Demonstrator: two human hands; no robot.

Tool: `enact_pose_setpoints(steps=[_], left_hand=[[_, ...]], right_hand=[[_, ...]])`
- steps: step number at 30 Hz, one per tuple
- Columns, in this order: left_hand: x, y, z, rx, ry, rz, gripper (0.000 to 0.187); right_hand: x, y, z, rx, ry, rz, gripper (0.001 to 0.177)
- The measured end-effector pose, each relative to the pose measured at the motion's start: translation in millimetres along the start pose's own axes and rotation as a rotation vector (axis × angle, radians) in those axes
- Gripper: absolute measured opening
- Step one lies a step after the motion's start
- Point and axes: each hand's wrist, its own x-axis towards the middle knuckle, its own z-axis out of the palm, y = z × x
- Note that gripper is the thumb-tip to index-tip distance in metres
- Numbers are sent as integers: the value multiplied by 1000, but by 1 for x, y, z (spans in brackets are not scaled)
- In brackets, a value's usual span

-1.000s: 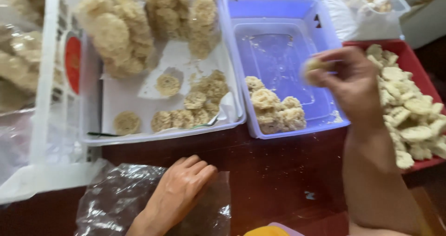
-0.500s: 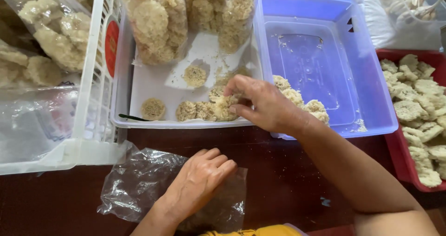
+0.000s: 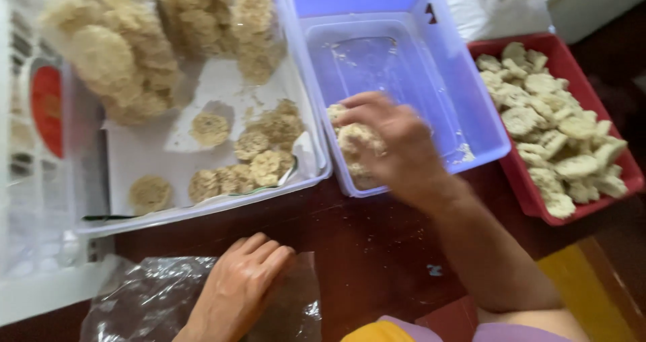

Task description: Sort small round snacks between trays and place them into a plastic bag

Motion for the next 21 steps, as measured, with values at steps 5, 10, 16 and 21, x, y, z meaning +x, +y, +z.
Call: enact_pose_setpoints(steps=[5, 10, 16, 21], left_hand=[[2, 1, 1, -49, -29, -39, 15], [4, 2, 1, -57, -10, -66, 9], [5, 3, 1, -79, -17, -95, 8], [3, 2, 3, -65, -11, -99, 10]], right_hand=[[-64, 62, -71, -172, 75, 318, 26], [-156, 152, -105, -633, 32, 859, 25], [-193, 185, -108, -763, -121, 1109, 61], [-195, 179, -108, -687, 30, 1002, 37]])
